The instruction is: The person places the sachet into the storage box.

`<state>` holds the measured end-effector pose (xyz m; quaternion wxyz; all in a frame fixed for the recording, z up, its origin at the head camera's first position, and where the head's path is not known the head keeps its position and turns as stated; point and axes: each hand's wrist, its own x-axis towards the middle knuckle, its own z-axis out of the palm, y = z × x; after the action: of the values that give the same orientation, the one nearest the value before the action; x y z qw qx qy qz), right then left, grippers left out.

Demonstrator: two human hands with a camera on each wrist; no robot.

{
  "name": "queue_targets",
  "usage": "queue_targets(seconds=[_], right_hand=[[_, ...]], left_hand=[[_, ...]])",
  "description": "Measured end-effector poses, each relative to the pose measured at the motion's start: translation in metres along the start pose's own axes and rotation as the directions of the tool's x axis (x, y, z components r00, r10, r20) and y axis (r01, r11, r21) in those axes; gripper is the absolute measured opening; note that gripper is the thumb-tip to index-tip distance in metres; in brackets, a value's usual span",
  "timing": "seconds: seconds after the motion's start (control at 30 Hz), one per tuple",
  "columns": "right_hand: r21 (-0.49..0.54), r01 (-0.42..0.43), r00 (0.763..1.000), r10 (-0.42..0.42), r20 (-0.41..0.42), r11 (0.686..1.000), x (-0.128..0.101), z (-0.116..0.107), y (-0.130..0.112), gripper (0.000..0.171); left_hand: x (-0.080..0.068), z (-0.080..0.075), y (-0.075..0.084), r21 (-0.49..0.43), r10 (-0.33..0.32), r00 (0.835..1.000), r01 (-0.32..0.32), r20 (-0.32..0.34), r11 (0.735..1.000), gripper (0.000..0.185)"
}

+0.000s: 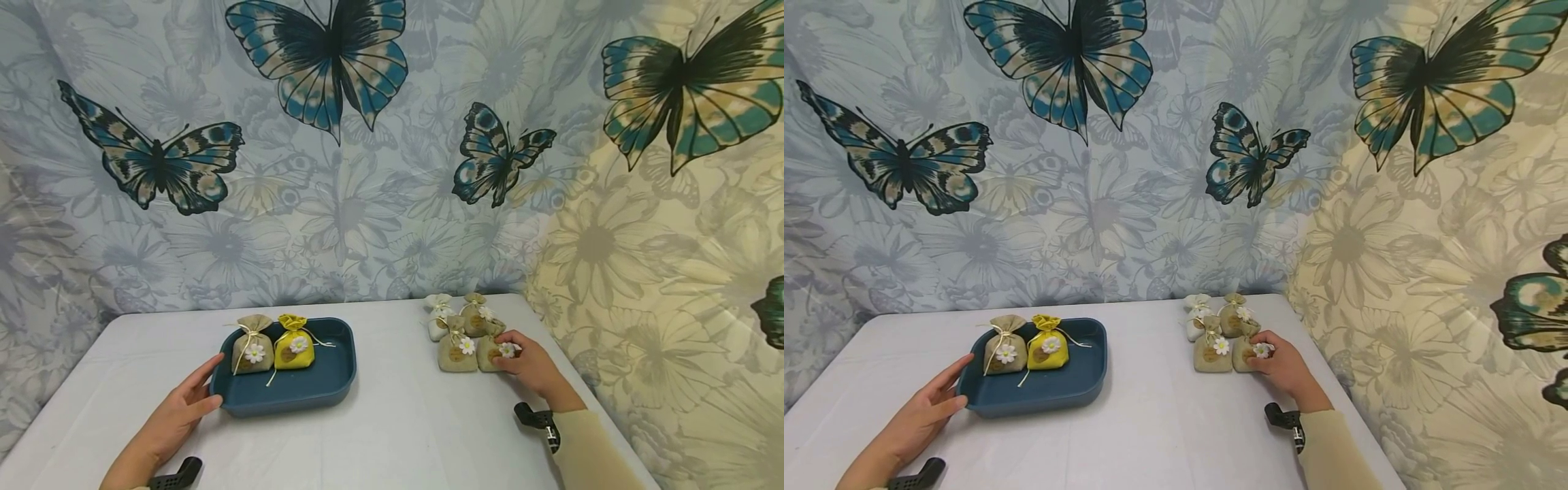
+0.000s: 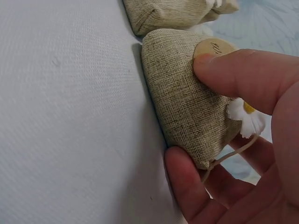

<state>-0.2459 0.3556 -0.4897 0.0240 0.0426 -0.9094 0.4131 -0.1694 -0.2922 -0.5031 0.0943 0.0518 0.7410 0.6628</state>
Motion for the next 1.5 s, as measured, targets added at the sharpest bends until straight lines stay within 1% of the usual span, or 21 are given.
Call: queue_targets(seconds=[0.23,0.53,0.77,0.83,0.93,1.03,1.13,1.23,1.37,1.5], right_hand=[[-0.095,-0.028,0.999,0.025,-0.041,0.995,-0.003,0.001,0.001,0.035],[-0.120,-0.053,0.997,0.046,-0.057,0.991,-0.008,0.004,0.000,0.033],[-0.223,-0.005,0.996,-0.015,-0.087,0.975,-0.014,0.004,-0.006,0.031],[-0.239,-0.006,0.995,-0.017,-0.097,0.971,-0.016,0.004,-0.008,0.031],[-0.234,-0.023,0.994,-0.003,-0.107,0.972,-0.018,0.002,-0.012,0.031],[-0.198,-0.044,0.994,0.022,-0.111,0.979,-0.020,-0.003,-0.016,0.032],[-0.159,-0.057,0.993,0.039,-0.114,0.986,-0.023,-0.012,-0.023,0.033],[-0.134,-0.044,0.993,0.028,-0.114,0.990,-0.026,-0.022,-0.035,0.034],[-0.137,-0.006,0.992,-0.011,-0.125,0.991,-0.028,-0.034,-0.059,0.035],[-0.141,-0.003,0.992,-0.015,-0.125,0.990,-0.026,-0.041,-0.083,0.037]], left_hand=[[0.001,0.000,-0.001,-0.004,0.005,1.000,-0.005,0.009,1.000,0.077],[0.000,-0.001,-0.001,0.009,0.003,1.000,-0.003,0.004,1.000,0.077],[0.001,-0.002,0.000,-0.001,-0.002,1.000,0.002,-0.006,1.000,0.078],[0.001,-0.002,-0.001,-0.001,0.002,1.000,-0.002,-0.002,1.000,0.077],[0.001,-0.002,-0.002,-0.006,0.008,1.000,-0.008,0.003,1.000,0.077],[0.001,-0.002,-0.003,-0.005,0.010,1.000,-0.010,0.004,1.000,0.077],[0.001,-0.001,-0.003,-0.004,0.012,1.000,-0.012,0.006,1.000,0.077],[0.001,-0.002,-0.003,0.000,0.012,1.000,-0.012,0.008,1.000,0.077],[0.001,-0.001,-0.003,0.008,0.012,1.000,-0.012,0.009,1.000,0.077],[0.000,-0.001,-0.002,0.029,0.012,1.000,-0.012,0.012,1.000,0.076]])
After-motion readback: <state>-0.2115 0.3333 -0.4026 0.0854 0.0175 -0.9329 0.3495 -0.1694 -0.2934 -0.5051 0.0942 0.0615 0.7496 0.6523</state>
